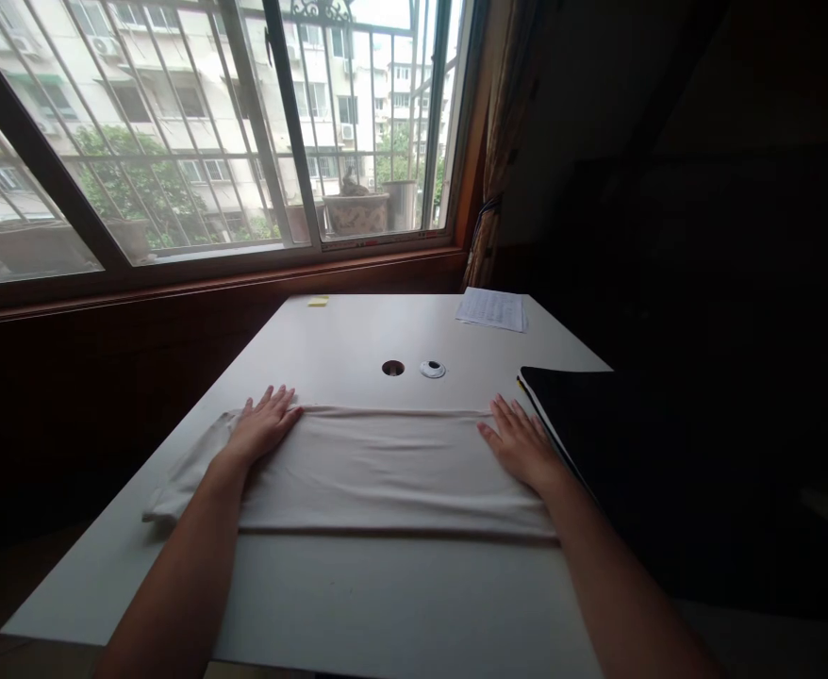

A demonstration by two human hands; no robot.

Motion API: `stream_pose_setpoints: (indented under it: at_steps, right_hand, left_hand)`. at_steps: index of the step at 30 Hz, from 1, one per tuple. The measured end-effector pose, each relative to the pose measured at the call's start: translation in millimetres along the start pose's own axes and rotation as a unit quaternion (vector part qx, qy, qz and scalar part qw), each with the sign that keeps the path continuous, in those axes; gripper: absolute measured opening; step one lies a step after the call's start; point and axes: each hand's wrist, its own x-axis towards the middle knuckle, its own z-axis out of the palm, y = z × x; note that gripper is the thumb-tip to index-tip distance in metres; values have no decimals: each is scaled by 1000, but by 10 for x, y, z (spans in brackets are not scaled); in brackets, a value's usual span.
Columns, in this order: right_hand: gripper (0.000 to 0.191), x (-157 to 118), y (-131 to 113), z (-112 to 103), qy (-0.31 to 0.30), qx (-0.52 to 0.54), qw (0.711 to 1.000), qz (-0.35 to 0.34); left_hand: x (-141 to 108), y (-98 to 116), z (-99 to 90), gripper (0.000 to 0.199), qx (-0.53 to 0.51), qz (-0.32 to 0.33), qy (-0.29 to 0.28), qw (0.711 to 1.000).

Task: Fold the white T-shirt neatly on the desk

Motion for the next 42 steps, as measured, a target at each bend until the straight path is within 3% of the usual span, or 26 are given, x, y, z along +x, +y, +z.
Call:
stream_pose_setpoints:
  at_steps: [13,21,36,42]
  right_hand:
    - [74,14,23,-3,18,1,999,41]
    - [73,-17,-10,-66,15,5,999,45]
    - [69,33,33,22,55,-3,997,51]
    - [75,46,49,34,34,4,998,51]
  left_hand:
    - [27,-174,36,66,-16,-98,21,995]
    - [-20,-236,55,64,-33,-193,62,979]
    - [-14,-254,75,65,-51,-218,69,972]
    - [-20,-275,104,64,-52,-212,67,974]
